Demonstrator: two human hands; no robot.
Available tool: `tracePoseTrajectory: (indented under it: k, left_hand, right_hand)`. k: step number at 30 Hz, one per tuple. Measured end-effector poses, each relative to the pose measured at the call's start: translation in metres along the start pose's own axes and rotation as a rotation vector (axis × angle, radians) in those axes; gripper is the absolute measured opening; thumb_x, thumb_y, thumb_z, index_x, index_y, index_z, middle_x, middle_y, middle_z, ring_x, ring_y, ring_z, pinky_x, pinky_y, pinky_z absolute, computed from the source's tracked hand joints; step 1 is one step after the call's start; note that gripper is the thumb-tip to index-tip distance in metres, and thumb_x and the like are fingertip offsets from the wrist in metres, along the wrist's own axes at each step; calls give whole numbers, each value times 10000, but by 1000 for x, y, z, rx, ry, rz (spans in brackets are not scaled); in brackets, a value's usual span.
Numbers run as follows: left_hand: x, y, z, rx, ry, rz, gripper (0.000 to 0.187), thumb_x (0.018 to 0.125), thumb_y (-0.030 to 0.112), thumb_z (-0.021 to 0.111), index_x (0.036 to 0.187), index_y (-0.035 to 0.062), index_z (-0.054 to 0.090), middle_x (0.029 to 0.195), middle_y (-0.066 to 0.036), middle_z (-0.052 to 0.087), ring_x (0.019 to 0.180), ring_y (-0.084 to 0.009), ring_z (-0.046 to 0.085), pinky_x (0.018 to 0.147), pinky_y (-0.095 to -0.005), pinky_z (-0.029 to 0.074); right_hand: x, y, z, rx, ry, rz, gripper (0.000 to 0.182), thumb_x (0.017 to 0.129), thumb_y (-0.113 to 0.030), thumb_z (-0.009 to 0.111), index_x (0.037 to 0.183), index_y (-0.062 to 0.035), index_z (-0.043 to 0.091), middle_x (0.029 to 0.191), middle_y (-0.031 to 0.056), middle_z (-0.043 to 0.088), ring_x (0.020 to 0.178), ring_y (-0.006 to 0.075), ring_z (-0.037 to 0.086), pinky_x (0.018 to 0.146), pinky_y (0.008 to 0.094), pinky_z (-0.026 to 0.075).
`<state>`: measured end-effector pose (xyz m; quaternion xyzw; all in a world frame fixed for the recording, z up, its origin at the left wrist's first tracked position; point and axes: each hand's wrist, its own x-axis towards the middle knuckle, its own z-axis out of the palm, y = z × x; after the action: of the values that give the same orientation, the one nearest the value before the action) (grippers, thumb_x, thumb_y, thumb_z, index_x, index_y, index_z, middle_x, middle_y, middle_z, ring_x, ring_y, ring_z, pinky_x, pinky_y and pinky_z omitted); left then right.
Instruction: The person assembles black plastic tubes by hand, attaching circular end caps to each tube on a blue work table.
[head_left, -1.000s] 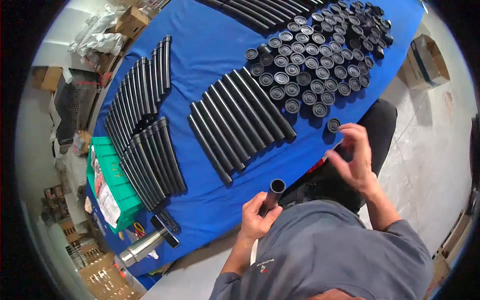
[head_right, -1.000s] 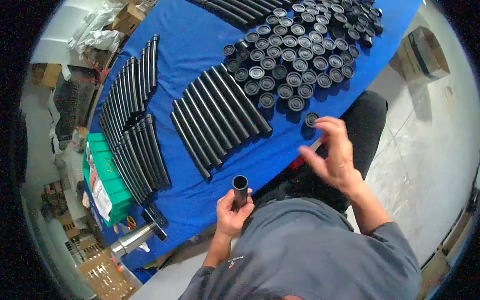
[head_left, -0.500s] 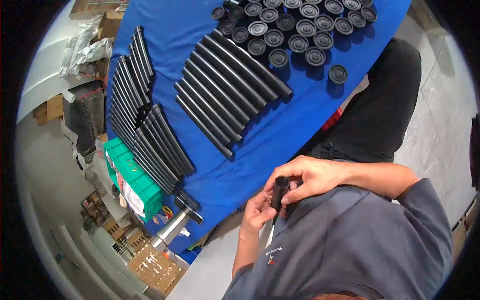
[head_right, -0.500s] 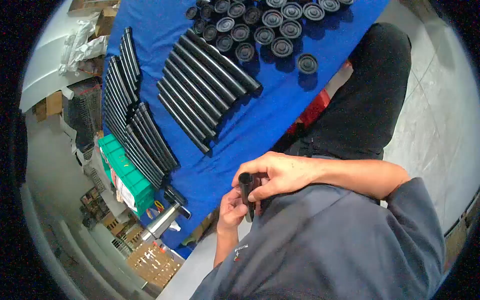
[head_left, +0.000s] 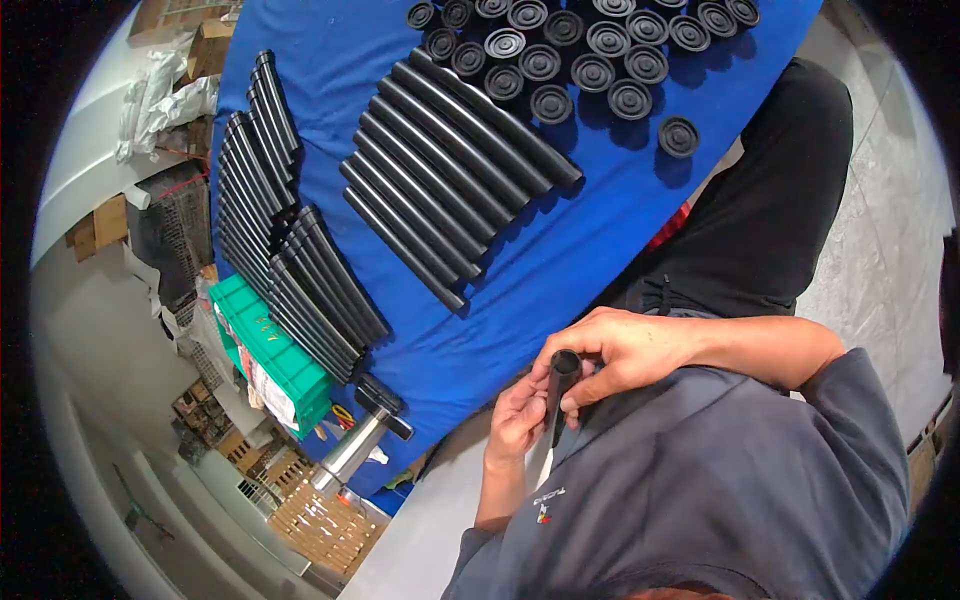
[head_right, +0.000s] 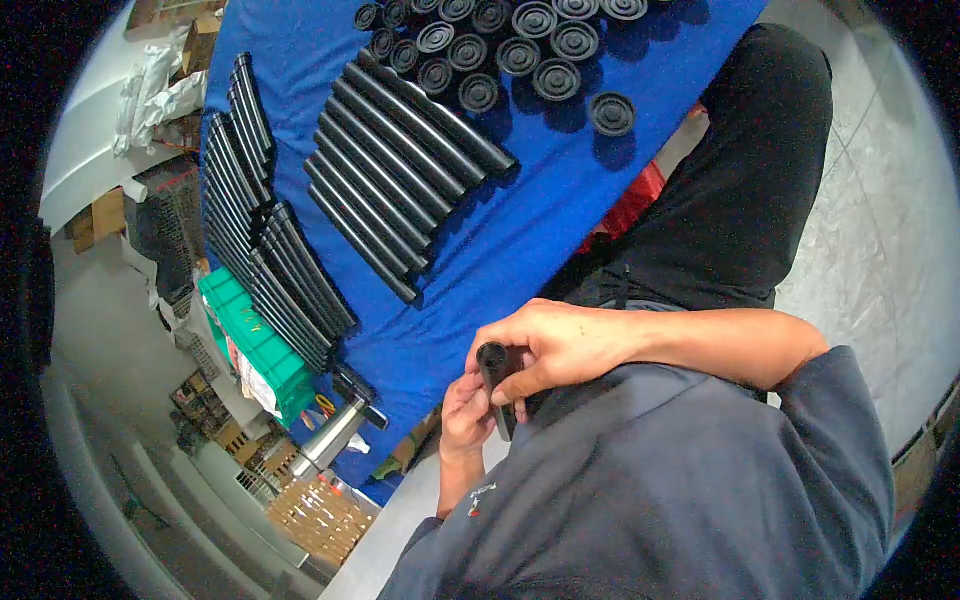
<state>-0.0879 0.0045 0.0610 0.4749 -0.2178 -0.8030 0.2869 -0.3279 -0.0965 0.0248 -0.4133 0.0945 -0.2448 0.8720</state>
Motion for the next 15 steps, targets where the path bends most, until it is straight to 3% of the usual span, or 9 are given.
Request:
tracePoseTrajectory:
  k: [3, 6, 7, 10, 12, 13, 15]
  left_hand:
    - [0, -6, -1, -56, 56, 17, 514, 973, 270, 624, 1284, -134, 560, 1060, -212, 688, 778, -288, 694, 652, -363, 572]
    - [0, -12, -13, 69, -14, 79, 490, 970, 263, 651, 1260, -125, 577, 1004, -215, 704, 732, -294, 694, 629, -351, 577]
    - [-1, -9, -16, 78, -57, 60, 489, 965, 245, 674, 1299, -95, 565, 1029, -219, 703, 786, -291, 700, 676, -358, 581]
    - [-1, 11, -8, 29, -153, -16, 544, 953, 191, 718, 1406, -24, 509, 1085, -235, 701, 889, -294, 715, 767, -379, 593]
    - [-2, 16, 2, -104, -183, -77, 601, 950, 156, 715, 1464, -2, 447, 1101, -250, 700, 883, -314, 719, 761, -393, 600]
    - [-4, 17, 6, -146, -184, -30, 622, 985, 163, 650, 1512, 3, 361, 1070, -287, 702, 853, -354, 723, 757, -432, 605]
    - [-9, 18, 5, -382, -175, 120, 582, 1007, 197, 602, 1505, 5, 372, 1029, -307, 700, 825, -380, 719, 748, -455, 604]
  right_hand:
    - [1, -3, 2, -12, 28, 6, 342, 953, -123, 727, 1232, 21, 594, 946, 119, 736, 806, 172, 749, 715, 305, 592]
    - [0, -5, 2, -228, 135, -29, 469, 885, -180, 803, 1282, -30, 603, 1036, 94, 715, 814, 146, 700, 678, 286, 541]
    - [0, -5, 2, -329, 180, -48, 529, 854, -204, 838, 1305, -55, 607, 1081, 82, 706, 817, 133, 677, 660, 275, 514]
    - [3, -3, 4, -218, 235, -163, 614, 794, -184, 881, 1328, -60, 603, 1141, 96, 659, 814, 138, 652, 650, 271, 507]
    - [1, -2, 3, 34, 194, -19, 534, 812, -114, 857, 1280, -54, 608, 1129, 89, 658, 894, 129, 647, 708, 272, 516]
    - [-2, -1, 1, 162, 181, 53, 495, 821, -79, 846, 1256, -50, 610, 1123, 85, 657, 934, 124, 645, 737, 272, 521]
    - [-4, 7, 1, 250, 208, -24, 336, 861, 5, 794, 1138, -36, 609, 1114, 72, 652, 1011, 131, 637, 857, 293, 520]
